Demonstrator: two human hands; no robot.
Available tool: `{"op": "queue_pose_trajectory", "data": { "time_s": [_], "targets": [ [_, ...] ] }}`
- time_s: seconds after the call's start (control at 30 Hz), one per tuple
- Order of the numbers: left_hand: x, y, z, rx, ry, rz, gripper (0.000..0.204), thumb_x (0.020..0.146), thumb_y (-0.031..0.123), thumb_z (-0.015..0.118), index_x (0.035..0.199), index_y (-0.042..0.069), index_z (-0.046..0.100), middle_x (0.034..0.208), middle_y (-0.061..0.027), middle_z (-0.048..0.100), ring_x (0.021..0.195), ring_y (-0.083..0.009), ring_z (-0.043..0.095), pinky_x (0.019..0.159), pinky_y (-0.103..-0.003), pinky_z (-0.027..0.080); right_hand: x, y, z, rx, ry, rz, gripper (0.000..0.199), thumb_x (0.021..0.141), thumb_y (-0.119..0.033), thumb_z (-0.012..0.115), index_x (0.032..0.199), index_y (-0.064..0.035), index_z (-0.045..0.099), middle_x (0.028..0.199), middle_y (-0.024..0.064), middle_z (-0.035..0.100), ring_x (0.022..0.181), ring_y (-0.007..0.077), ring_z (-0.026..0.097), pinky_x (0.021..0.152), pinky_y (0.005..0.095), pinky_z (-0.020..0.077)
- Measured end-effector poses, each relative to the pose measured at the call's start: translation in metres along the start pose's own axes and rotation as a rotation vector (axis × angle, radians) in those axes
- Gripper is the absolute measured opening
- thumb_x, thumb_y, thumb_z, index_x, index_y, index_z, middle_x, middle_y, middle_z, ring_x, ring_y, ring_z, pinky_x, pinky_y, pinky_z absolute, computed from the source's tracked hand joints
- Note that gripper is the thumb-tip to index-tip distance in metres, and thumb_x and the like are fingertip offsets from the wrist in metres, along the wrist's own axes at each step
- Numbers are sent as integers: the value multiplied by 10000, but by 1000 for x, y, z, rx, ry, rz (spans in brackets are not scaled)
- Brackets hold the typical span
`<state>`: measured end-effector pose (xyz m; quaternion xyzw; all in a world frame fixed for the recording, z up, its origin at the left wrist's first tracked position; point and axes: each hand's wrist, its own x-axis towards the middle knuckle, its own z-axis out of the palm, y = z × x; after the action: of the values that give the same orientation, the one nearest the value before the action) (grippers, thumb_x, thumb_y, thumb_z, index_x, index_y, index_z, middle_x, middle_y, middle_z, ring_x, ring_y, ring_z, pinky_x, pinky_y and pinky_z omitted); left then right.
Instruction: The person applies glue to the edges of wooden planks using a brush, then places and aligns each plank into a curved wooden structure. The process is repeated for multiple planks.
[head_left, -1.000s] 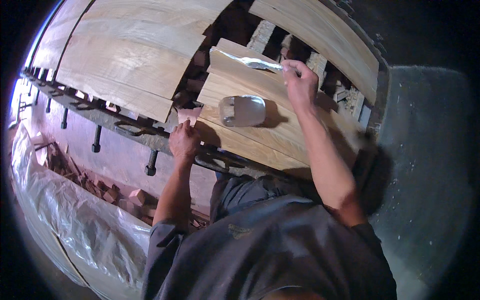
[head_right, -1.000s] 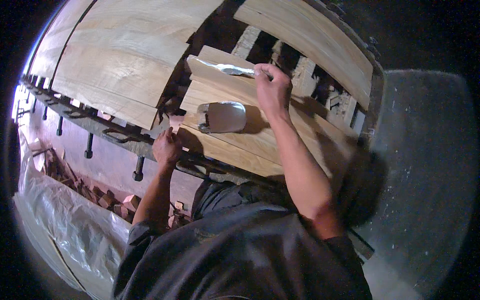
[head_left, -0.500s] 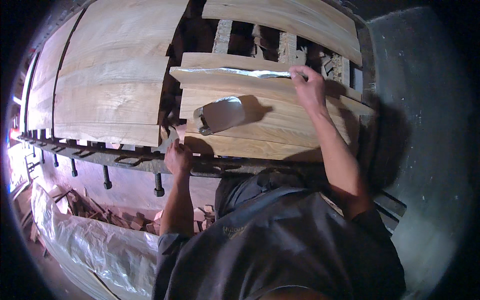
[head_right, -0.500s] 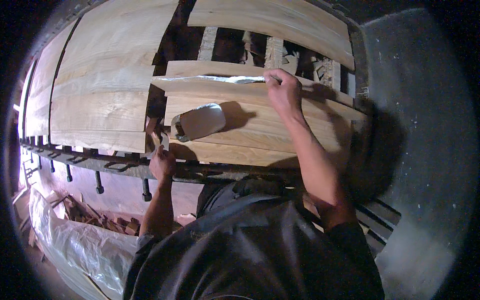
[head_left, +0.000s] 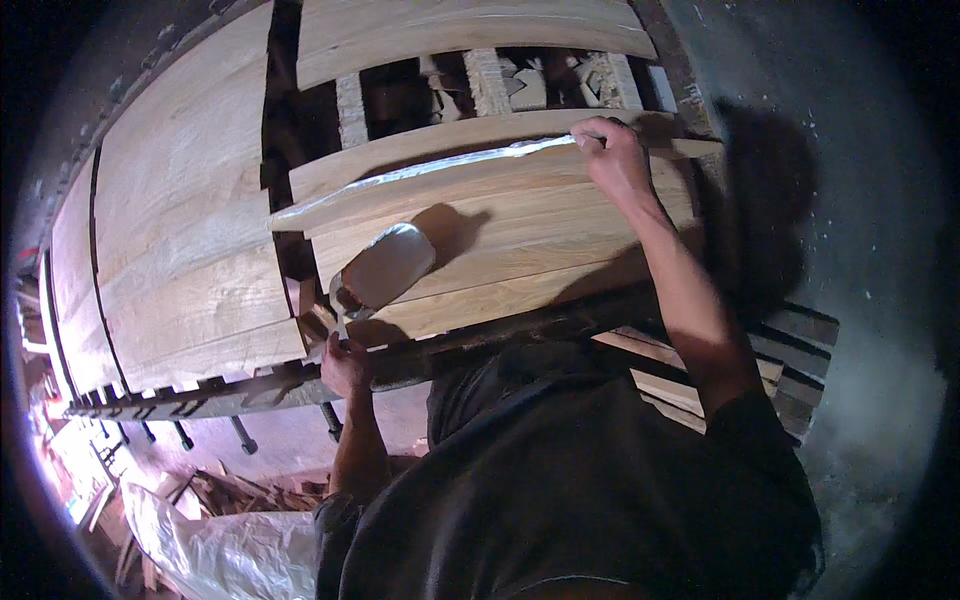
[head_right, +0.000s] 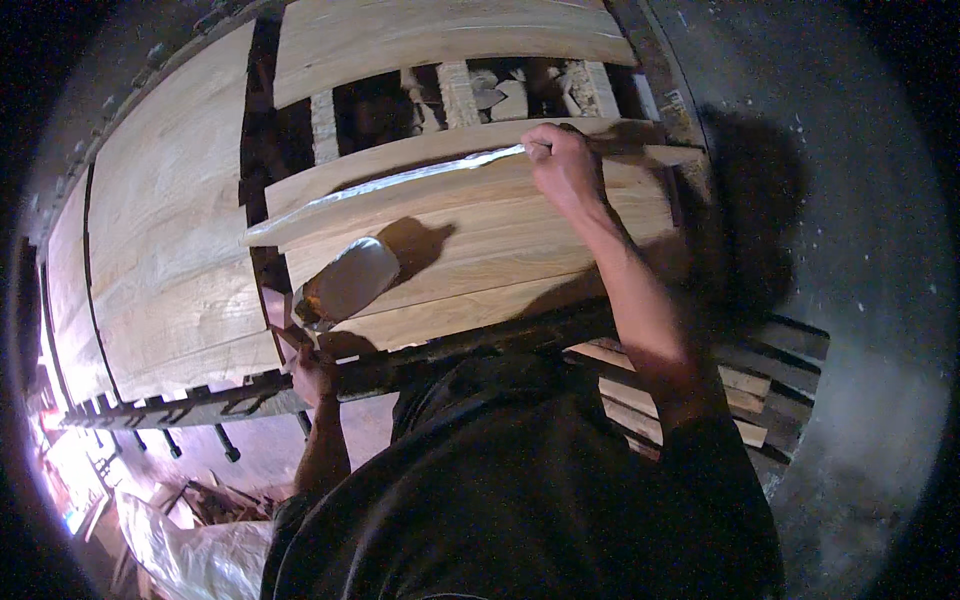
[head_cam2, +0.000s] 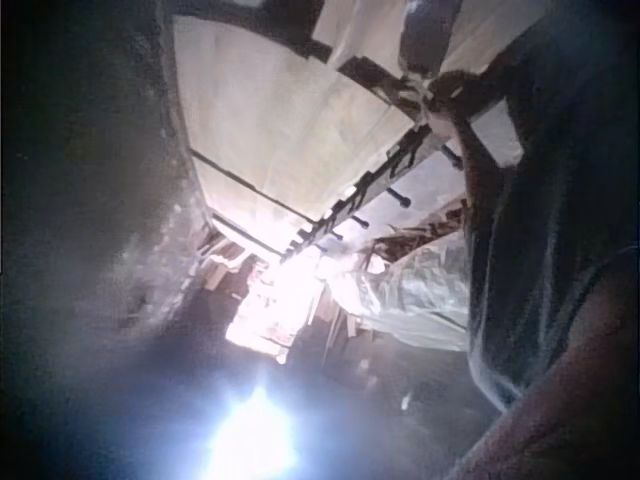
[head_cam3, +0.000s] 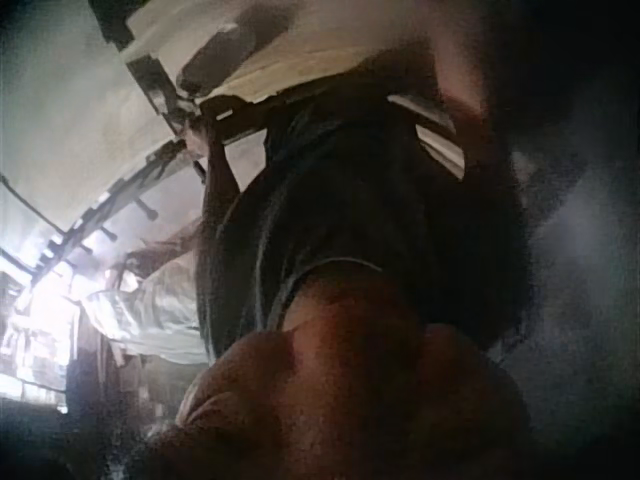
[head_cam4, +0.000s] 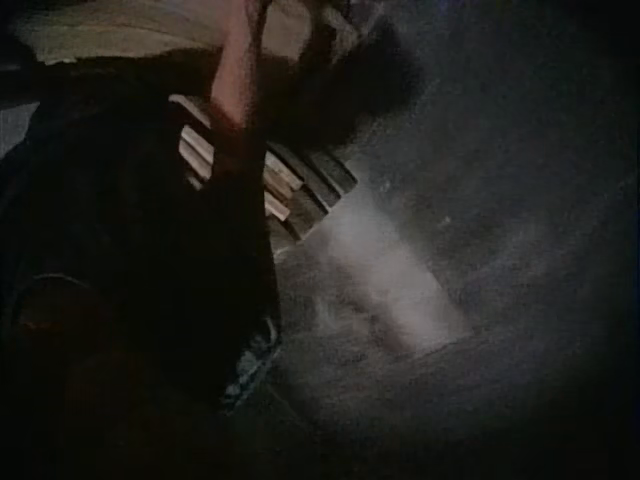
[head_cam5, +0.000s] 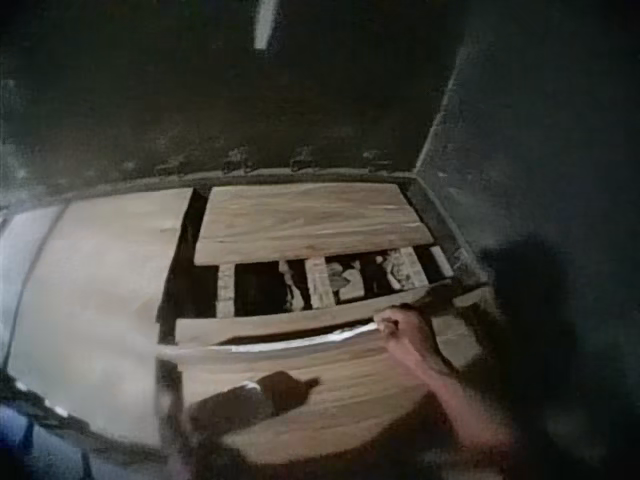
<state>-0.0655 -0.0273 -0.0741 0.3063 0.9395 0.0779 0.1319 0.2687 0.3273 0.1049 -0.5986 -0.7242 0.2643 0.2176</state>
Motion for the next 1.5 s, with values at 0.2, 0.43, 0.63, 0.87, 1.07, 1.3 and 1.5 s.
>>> {"op": "queue_pose_trajectory", "data": {
  "time_s": [0.2, 0.43, 0.63, 0.87, 1.07, 1.3, 1.5],
  "targets": [
    [12, -22, 22, -391, -191, 12, 391, 782, 338, 585, 1042, 65, 688, 981, -187, 685, 860, -354, 662, 794, -427, 506, 7, 46, -30, -62, 63, 39, 168, 862, -103, 590, 980, -56, 700, 931, 131, 709, 881, 254, 676, 792, 338, 498],
    [-18, 14, -5, -555, -373, 137, 515, 803, 287, 698, 1146, -82, 594, 922, -181, 669, 861, -285, 654, 797, -356, 498, 9, 88, -62, -139, 149, 66, 188, 863, -105, 566, 987, -66, 702, 948, 147, 708, 887, 302, 681, 775, 367, 514],
    [-32, 19, 4, -512, -222, 68, 404, 824, 258, 659, 1160, 33, 640, 936, -150, 697, 787, -298, 676, 688, -417, 519, 15, 141, -84, -213, 241, 129, 188, 861, -95, 554, 973, -68, 703, 929, 146, 705, 890, 312, 675, 782, 370, 518],
    [-53, 57, -11, -531, -49, 164, 318, 847, 64, 537, 1118, -98, 580, 707, -33, 559, 580, -105, 510, 476, -234, 407, 14, 173, -120, -228, 309, 216, 196, 851, -93, 552, 970, -101, 707, 947, 144, 701, 922, 314, 669, 800, 381, 515],
    [-58, 71, -28, -525, -11, 227, 370, 829, 193, 543, 1054, -90, 623, 620, -72, 544, 544, -155, 513, 478, -339, 416, 15, 186, -145, -273, 336, 263, 231, 831, -102, 549, 982, -147, 718, 981, 131, 699, 945, 345, 655, 815, 404, 515],
    [-22, -6, 16, -453, -6, 196, 381, 797, 228, 528, 1031, -44, 657, 695, -226, 630, 596, -327, 615, 549, -452, 463, 22, 221, -173, -433, 356, 308, 262, 772, -120, 593, 985, -183, 732, 989, 141, 695, 943, 354, 654, 821, 414, 520],
    [-46, 41, -9, -162, 7, 222, 418, 802, 251, 506, 1058, -47, 647, 724, -229, 634, 640, -337, 624, 565, -446, 468, 25, 241, -192, -490, 398, 410, 257, 800, -160, 600, 1015, -197, 736, 1002, 144, 697, 958, 355, 655, 837, 416, 524]
  ]
}}
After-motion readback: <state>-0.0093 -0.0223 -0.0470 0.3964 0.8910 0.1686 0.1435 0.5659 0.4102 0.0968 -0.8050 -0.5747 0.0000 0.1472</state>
